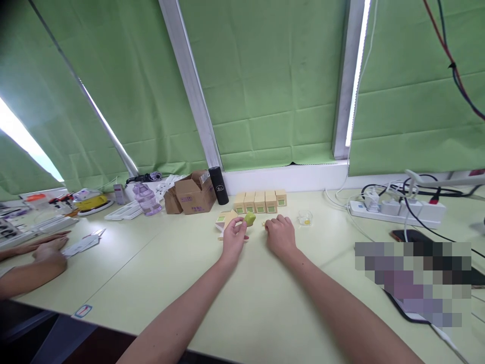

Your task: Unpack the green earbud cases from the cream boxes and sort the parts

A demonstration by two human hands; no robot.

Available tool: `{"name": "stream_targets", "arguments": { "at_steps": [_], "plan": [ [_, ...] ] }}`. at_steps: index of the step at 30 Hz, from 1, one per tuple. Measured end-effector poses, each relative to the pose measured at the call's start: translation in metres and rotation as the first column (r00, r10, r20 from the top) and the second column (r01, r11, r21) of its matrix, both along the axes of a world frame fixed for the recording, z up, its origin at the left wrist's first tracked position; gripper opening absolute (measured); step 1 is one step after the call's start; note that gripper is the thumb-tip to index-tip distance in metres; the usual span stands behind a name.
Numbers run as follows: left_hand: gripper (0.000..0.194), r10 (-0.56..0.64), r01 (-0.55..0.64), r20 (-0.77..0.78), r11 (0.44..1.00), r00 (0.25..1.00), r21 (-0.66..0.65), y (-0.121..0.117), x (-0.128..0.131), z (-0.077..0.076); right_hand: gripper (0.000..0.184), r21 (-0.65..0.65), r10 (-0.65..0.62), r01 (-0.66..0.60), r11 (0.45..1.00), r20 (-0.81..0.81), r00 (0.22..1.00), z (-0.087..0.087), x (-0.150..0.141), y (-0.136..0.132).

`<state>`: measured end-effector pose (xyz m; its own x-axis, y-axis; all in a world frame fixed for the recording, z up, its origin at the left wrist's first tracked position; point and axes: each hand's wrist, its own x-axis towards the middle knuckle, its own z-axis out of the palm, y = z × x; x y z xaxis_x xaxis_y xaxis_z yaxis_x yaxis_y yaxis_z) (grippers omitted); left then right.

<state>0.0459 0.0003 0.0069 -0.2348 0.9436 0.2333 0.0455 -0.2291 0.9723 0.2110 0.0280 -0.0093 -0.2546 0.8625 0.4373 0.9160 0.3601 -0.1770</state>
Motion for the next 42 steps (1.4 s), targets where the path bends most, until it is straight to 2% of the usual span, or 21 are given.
{"name": "stream_targets", "arguments": {
  "at_steps": [2, 5, 8, 12, 16, 18, 21, 23, 27, 29, 32, 33, 35, 38, 42],
  "plan": [
    [0.046, -0.052, 0.064, 0.142, 0.995, 0.989, -0.08, 0.0, 0.001, 0.0, 0.022, -0.03, 0.046, -0.046, 0.998, 0.017, 0.999, 0.001, 0.003, -0.014],
    [0.041, -0.123, 0.169, 0.316, 0.978, 0.941, -0.124, -0.002, 0.001, 0.001, 0.019, -0.074, 0.09, -0.087, 0.993, 0.025, 0.996, 0.002, 0.006, -0.038],
    [0.031, -0.151, 0.244, 0.451, 0.957, 0.88, -0.157, -0.003, 0.001, 0.003, 0.019, -0.214, 0.077, -0.085, 0.973, -0.046, 0.996, 0.003, 0.01, -0.058],
    [0.024, -0.148, 0.288, 0.537, 0.939, 0.83, -0.186, -0.005, 0.001, 0.007, 0.019, -0.272, 0.045, -0.088, 0.958, -0.161, 0.986, 0.003, 0.013, -0.071],
    [0.024, -0.156, 0.3, 0.53, 0.933, 0.834, -0.198, -0.003, -0.001, 0.006, 0.02, -0.259, 0.05, -0.102, 0.961, -0.2, 0.979, 0.002, 0.015, -0.073],
    [0.026, -0.151, 0.248, 0.439, 0.953, 0.886, -0.174, 0.002, -0.002, 0.003, 0.02, -0.252, 0.069, -0.116, 0.961, -0.187, 0.98, 0.002, 0.015, -0.073],
    [0.029, -0.054, 0.062, 0.108, 0.996, 0.993, -0.07, 0.013, -0.005, 0.002, 0.021, -0.245, 0.087, -0.129, 0.961, -0.174, 0.981, 0.002, 0.015, -0.073],
    [0.028, 0.01, -0.01, -0.011, 1.0, 1.0, -0.003, 0.021, -0.009, 0.004, 0.021, -0.243, 0.089, -0.131, 0.961, -0.177, 0.98, 0.002, 0.015, -0.074],
    [0.013, 0.096, -0.075, -0.176, 0.99, 0.98, 0.122, 0.03, -0.019, 0.014, 0.022, -0.245, 0.082, -0.127, 0.961, -0.185, 0.979, 0.002, 0.015, -0.073],
    [0.008, 0.146, -0.073, -0.405, 0.979, 0.903, 0.19, 0.032, -0.024, 0.017, 0.022, -0.25, 0.081, -0.124, 0.96, -0.175, 0.981, 0.002, 0.015, -0.073],
    [0.013, 0.183, -0.029, -0.753, 0.977, 0.632, 0.213, 0.036, -0.026, 0.018, 0.023, -0.264, 0.078, -0.118, 0.957, -0.158, 0.984, 0.002, 0.015, -0.072],
    [0.015, 0.172, -0.023, -0.813, 0.981, 0.556, 0.191, 0.038, -0.025, 0.017, 0.023, -0.267, 0.078, -0.118, 0.957, -0.155, 0.985, 0.002, 0.015, -0.072],
    [0.02, 0.142, -0.026, -0.878, 0.989, 0.457, 0.146, 0.043, -0.022, 0.015, 0.024, -0.267, 0.081, -0.12, 0.956, -0.155, 0.985, 0.002, 0.015, -0.072],
    [0.028, 0.12, -0.025, -0.902, 0.992, 0.414, 0.12, 0.051, -0.019, 0.008, 0.024, -0.259, 0.089, -0.129, 0.957, -0.158, 0.983, 0.002, 0.016, -0.072],
    [0.029, 0.116, -0.032, -0.916, 0.993, 0.384, 0.113, 0.057, -0.018, -0.004, 0.023, -0.258, 0.086, -0.127, 0.958, -0.163, 0.983, 0.003, 0.015, -0.072]
  ]
}}
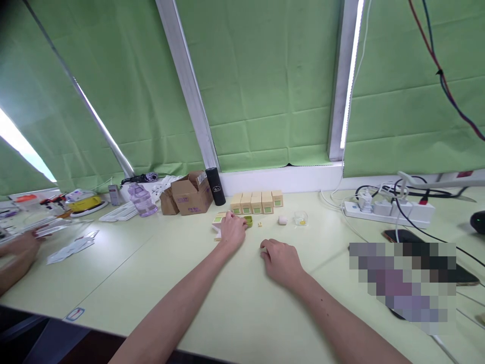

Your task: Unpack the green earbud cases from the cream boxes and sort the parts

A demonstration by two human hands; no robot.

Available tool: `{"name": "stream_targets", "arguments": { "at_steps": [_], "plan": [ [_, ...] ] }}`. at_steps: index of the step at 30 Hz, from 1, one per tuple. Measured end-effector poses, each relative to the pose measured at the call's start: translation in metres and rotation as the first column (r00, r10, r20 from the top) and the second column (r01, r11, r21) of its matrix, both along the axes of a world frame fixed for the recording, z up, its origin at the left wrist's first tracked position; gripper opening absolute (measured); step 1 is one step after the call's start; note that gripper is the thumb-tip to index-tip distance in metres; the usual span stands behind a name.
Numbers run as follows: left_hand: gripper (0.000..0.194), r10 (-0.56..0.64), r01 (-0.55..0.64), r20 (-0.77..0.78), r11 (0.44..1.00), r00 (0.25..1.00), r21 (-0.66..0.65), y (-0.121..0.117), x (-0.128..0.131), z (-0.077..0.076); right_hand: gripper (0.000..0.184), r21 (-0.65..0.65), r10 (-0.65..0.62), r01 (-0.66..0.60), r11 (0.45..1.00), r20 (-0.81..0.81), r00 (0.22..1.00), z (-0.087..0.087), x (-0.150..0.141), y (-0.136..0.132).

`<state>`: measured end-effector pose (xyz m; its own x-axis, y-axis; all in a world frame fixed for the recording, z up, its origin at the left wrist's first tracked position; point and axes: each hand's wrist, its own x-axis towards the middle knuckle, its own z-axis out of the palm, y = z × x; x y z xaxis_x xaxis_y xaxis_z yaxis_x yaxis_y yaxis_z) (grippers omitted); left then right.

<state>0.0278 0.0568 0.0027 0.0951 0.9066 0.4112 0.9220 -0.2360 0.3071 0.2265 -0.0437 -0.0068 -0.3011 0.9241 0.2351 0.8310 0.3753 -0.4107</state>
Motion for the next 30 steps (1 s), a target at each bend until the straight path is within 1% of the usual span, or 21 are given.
{"name": "stream_targets", "arguments": {
  "at_steps": [3, 7, 13, 18, 21, 23, 26, 28, 30],
  "plan": [
    [0.028, 0.002, -0.002, -0.025, 1.0, 1.0, 0.0, 0.002, -0.001, -0.006, 0.022, -0.011, -0.001, 0.002, 1.0, 0.008, 1.0, 0.001, -0.001, 0.0],
    [0.028, 0.009, -0.009, -0.054, 1.0, 0.999, 0.004, 0.002, 0.0, -0.009, 0.02, -0.012, 0.001, -0.001, 1.0, 0.024, 1.0, 0.001, -0.001, 0.001],
    [0.022, 0.012, -0.011, -0.083, 1.0, 0.996, 0.011, -0.002, 0.002, -0.008, 0.02, 0.002, 0.013, -0.013, 1.0, 0.03, 0.999, -0.002, 0.0, 0.001],
    [0.013, 0.026, -0.023, -0.091, 0.999, 0.996, 0.037, -0.007, 0.003, -0.006, 0.02, 0.012, 0.012, -0.012, 1.0, 0.03, 0.999, -0.003, 0.0, 0.002],
    [0.018, 0.023, -0.018, -0.077, 0.998, 0.997, 0.056, -0.013, 0.004, -0.001, 0.019, 0.012, 0.015, -0.016, 1.0, 0.03, 0.999, -0.003, -0.001, 0.002],
    [0.022, -0.003, 0.007, -0.058, 0.998, 0.998, 0.069, -0.02, 0.007, 0.006, 0.019, 0.011, 0.015, -0.015, 1.0, 0.022, 1.0, -0.002, 0.0, 0.002],
    [0.024, -0.089, 0.093, -0.064, 0.994, 0.994, 0.065, -0.034, 0.01, 0.016, 0.02, 0.005, 0.001, -0.001, 1.0, -0.017, 1.0, -0.001, 0.0, 0.001],
    [0.022, -0.143, 0.147, -0.09, 0.989, 0.986, 0.03, -0.044, 0.011, 0.021, 0.021, -0.008, -0.015, 0.015, 1.0, -0.044, 0.999, 0.0, 0.0, 0.002],
    [0.019, -0.194, 0.193, -0.08, 0.981, 0.978, -0.012, -0.054, 0.012, 0.021, 0.021, -0.026, -0.022, 0.02, 0.999, -0.066, 0.998, 0.001, 0.001, 0.003]
  ]
}}
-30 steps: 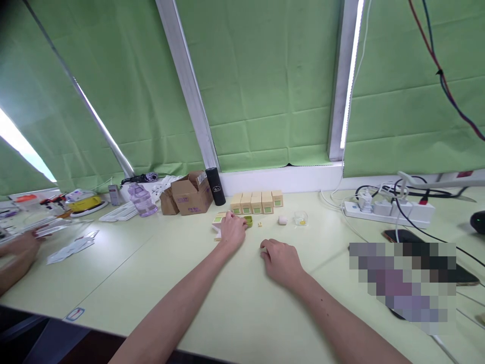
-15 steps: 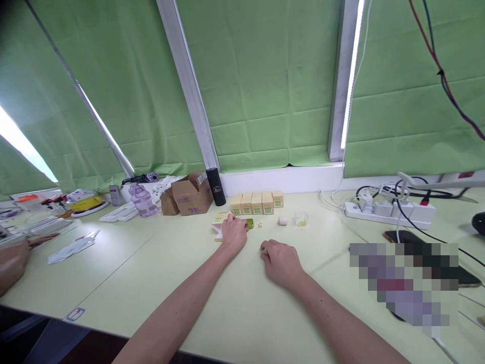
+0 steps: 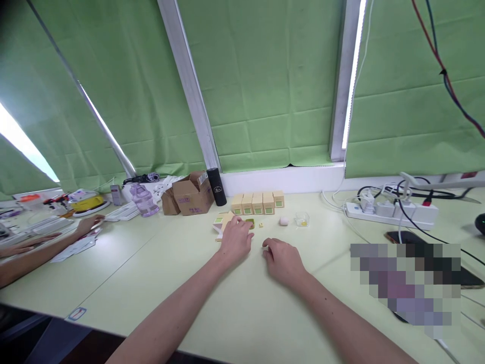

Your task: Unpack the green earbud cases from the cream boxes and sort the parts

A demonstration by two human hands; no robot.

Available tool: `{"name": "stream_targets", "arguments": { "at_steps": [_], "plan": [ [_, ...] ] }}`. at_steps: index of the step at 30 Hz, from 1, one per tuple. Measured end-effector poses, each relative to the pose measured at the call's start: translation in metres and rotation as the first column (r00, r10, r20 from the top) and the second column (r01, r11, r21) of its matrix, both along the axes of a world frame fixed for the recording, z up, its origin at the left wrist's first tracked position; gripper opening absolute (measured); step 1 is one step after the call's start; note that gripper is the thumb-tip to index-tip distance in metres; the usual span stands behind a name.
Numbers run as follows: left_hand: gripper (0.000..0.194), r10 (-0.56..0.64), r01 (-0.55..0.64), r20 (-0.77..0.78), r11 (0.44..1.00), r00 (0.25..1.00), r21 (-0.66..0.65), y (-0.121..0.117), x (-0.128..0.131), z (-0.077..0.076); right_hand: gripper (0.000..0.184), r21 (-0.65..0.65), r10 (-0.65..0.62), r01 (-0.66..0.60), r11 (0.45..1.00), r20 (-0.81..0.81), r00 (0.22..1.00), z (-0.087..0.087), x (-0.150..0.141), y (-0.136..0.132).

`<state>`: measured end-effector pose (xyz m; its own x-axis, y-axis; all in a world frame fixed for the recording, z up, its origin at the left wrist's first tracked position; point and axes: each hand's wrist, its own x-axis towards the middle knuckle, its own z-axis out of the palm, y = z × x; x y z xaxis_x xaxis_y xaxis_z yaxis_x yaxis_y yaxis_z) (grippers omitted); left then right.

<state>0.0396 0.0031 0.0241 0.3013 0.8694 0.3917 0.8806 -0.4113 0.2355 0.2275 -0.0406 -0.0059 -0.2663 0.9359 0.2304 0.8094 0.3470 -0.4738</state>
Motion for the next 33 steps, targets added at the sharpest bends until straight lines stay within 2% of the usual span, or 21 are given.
{"name": "stream_targets", "arguments": {
  "at_steps": [3, 6, 9, 12, 16, 20, 24, 30, 33],
  "plan": [
    [0.016, -0.076, 0.077, 0.066, 0.997, 0.995, -0.011, -0.011, -0.001, -0.005, 0.022, -0.014, 0.01, -0.011, 1.0, -0.047, 0.999, 0.002, 0.003, 0.006],
    [0.017, -0.108, 0.108, 0.012, 0.994, 0.994, -0.035, -0.017, -0.001, -0.012, 0.023, 0.008, -0.004, 0.004, 1.0, -0.076, 0.997, 0.007, 0.009, 0.021],
    [0.02, -0.094, 0.088, -0.061, 0.991, 0.994, -0.098, -0.019, 0.0, -0.014, 0.023, 0.106, -0.102, 0.098, 0.99, 0.032, 0.994, 0.016, 0.017, 0.046],
    [0.023, -0.07, 0.062, -0.063, 0.99, 0.996, -0.123, -0.019, 0.001, -0.013, 0.026, 0.189, -0.196, 0.174, 0.966, 0.105, 0.975, 0.029, 0.027, 0.077],
    [0.023, -0.068, 0.061, -0.058, 0.991, 0.996, -0.12, -0.018, 0.0, -0.013, 0.031, 0.244, -0.255, 0.21, 0.947, 0.169, 0.952, 0.04, 0.036, 0.117],
    [0.023, -0.068, 0.061, -0.059, 0.992, 0.996, -0.113, -0.017, -0.001, -0.014, 0.035, 0.284, -0.285, 0.209, 0.936, 0.259, 0.923, 0.042, 0.039, 0.145],
    [0.022, -0.06, 0.049, -0.085, 0.991, 0.995, -0.122, -0.015, 0.0, -0.014, 0.047, 0.286, -0.299, 0.204, 0.936, 0.343, 0.89, 0.042, 0.037, 0.165],
    [0.022, -0.05, 0.035, -0.116, 0.991, 0.992, -0.127, -0.013, -0.001, -0.016, 0.077, 0.237, -0.288, 0.201, 0.95, 0.426, 0.858, 0.044, 0.037, 0.189],
    [0.023, -0.052, 0.036, -0.123, 0.991, 0.991, -0.127, -0.012, -0.001, -0.016, 0.081, 0.188, -0.271, 0.206, 0.96, 0.455, 0.848, 0.041, 0.039, 0.194]
  ]
}}
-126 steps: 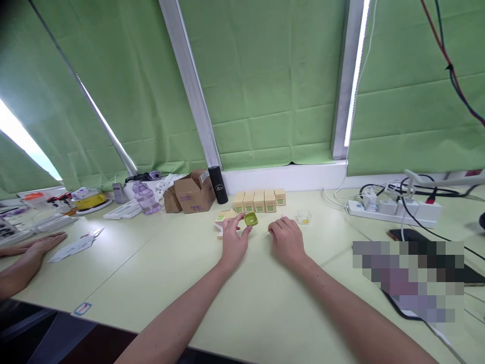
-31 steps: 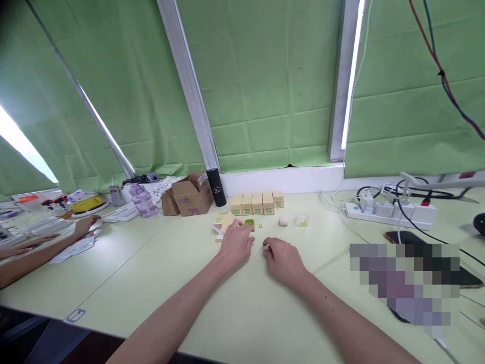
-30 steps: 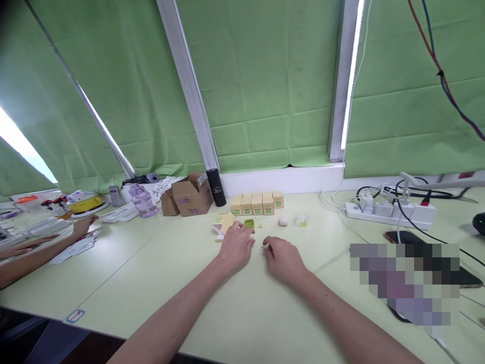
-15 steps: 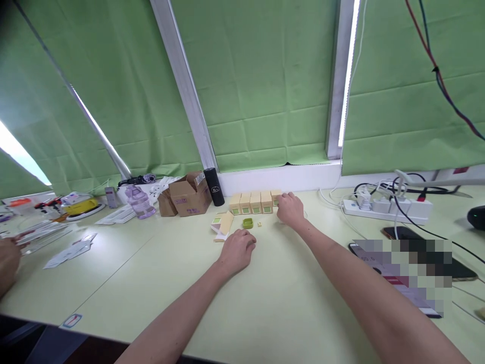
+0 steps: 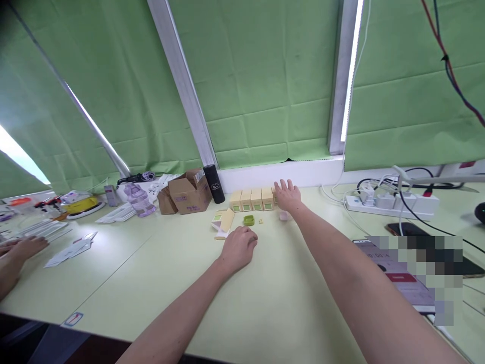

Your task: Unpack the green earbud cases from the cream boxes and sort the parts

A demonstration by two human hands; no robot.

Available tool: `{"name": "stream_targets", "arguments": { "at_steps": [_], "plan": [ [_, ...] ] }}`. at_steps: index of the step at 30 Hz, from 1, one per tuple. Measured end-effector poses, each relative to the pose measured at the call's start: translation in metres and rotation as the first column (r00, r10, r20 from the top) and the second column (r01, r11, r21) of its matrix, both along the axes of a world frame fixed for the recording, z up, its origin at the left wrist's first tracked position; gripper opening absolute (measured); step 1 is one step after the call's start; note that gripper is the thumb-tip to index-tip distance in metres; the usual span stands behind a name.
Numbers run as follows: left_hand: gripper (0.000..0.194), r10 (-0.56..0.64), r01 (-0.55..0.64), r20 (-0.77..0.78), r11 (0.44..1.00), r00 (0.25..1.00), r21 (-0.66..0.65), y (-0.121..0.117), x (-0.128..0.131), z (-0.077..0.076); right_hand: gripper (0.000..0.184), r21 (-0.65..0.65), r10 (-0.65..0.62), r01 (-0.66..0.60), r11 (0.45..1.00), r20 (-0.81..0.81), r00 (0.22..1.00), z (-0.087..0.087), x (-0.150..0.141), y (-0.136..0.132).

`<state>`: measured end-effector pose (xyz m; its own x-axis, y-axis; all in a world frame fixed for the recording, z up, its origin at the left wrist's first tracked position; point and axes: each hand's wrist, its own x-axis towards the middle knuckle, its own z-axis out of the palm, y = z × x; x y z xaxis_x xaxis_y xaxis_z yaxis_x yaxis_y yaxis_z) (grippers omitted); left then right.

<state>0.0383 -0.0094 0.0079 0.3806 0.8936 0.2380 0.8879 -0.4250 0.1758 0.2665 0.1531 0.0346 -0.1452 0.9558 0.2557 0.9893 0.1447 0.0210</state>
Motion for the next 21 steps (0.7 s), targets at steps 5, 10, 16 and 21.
{"name": "stream_targets", "arguments": {
  "at_steps": [5, 10, 16, 21],
  "plan": [
    [0.024, -0.001, 0.001, -0.003, 1.0, 1.0, 0.008, 0.0, 0.001, 0.001, 0.062, -0.05, 0.024, -0.023, 0.998, 0.026, 0.999, -0.008, 0.004, 0.0],
    [0.023, -0.002, 0.002, 0.002, 1.0, 1.0, 0.001, 0.001, 0.001, 0.002, 0.062, -0.02, 0.089, -0.089, 0.996, 0.048, 0.995, -0.006, 0.007, 0.003],
    [0.023, -0.006, 0.006, 0.01, 1.0, 1.0, 0.017, 0.002, 0.001, 0.0, 0.054, 0.045, 0.116, -0.12, 0.992, 0.077, 0.99, -0.001, 0.005, 0.001],
    [0.023, -0.008, 0.008, 0.007, 1.0, 1.0, 0.014, 0.001, 0.0, 0.0, 0.051, 0.111, 0.078, -0.087, 0.99, 0.081, 0.994, 0.004, -0.001, -0.008]
  ]
}}
